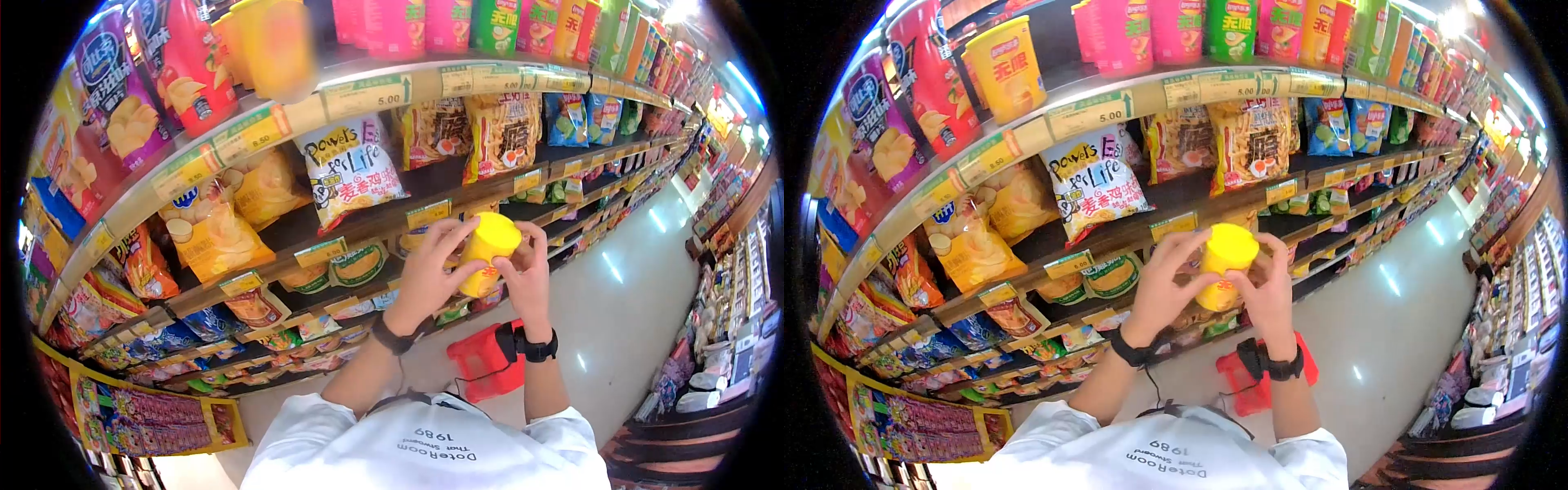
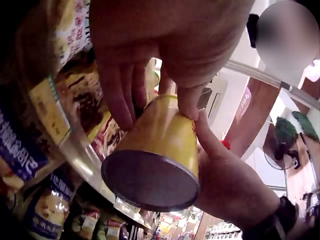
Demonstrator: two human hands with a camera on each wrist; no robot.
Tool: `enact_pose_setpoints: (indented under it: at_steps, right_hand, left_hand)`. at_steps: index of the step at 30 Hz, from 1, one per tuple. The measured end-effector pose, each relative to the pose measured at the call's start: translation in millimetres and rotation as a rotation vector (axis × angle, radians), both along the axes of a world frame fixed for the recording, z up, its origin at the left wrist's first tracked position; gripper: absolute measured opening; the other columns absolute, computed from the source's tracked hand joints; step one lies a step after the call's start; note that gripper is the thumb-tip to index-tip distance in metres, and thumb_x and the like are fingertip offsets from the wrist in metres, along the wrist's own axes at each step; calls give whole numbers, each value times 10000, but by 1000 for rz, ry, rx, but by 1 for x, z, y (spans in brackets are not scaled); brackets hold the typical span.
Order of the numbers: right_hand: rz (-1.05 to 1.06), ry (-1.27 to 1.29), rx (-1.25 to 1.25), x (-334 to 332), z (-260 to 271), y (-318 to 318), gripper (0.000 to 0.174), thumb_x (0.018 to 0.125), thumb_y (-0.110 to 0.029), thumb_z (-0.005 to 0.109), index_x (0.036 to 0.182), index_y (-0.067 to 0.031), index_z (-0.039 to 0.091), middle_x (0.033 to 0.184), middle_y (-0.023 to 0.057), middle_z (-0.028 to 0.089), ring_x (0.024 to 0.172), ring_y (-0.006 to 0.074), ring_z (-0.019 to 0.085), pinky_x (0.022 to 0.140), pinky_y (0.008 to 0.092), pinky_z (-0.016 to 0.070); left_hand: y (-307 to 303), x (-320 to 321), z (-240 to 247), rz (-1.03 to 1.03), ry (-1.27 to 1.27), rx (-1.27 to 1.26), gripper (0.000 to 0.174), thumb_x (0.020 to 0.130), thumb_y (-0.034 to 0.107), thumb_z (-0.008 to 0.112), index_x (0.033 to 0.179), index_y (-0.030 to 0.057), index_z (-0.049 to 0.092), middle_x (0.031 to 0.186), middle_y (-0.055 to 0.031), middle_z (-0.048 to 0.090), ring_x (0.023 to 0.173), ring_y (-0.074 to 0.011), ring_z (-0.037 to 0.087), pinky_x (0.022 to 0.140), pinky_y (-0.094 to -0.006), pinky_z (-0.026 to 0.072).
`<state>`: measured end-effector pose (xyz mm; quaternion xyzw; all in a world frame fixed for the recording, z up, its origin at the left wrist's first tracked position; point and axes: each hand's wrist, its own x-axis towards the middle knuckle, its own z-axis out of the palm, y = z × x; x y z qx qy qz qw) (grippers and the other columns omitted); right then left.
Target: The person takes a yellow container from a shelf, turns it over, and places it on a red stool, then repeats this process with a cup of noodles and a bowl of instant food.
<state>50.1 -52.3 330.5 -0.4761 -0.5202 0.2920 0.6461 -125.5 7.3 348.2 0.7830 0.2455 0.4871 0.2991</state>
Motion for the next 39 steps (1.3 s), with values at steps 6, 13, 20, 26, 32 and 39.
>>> enact_pose_setpoints:
  at_steps: [6,13,20,26,32,39]
  right_hand:
    - [1,-100,197,-29,65,20,606,878,-25,697,1427,-13,440,1315,113,569,1143,183,601,902,302,529]
    - [127,-63,397,-59,138,40,646,935,-91,663,1474,-38,310,1219,159,614,1075,181,614,909,293,509]
    - [344,-100,576,-65,207,77,483,904,-148,726,1290,-74,445,1163,163,655,1013,155,658,821,267,550]
    - [141,-364,821,-85,240,108,410,931,-234,696,1280,-86,538,1107,172,684,967,214,700,808,265,571]
    - [-55,-444,876,-103,279,86,337,926,-178,673,1237,-66,606,1347,186,469,1182,341,528,983,393,488]
    - [-143,-487,1022,-98,276,156,384,881,-259,715,1188,-47,620,1167,189,526,1065,331,585,921,391,500]
  left_hand:
    - [6,-25,52,154,-18,240,587,822,187,761,1374,182,562,1183,-102,570,959,-275,650,777,-366,561]
    - [8,-41,121,391,-81,534,559,777,190,800,1297,117,606,1106,-99,565,817,-232,648,673,-350,551]
    - [17,-55,184,539,-120,643,477,821,174,795,1261,93,632,1137,-88,542,886,-172,666,705,-286,595]
    - [30,-66,218,670,-104,776,433,854,202,768,1251,95,631,1209,-105,537,971,-199,683,739,-302,596]
    - [38,-73,245,727,-59,843,399,860,190,746,1241,120,651,1220,-48,616,1006,-170,668,717,-268,585]
    - [69,-74,258,842,-12,978,384,873,194,730,1233,97,640,1215,-72,609,1020,-193,655,724,-286,586]
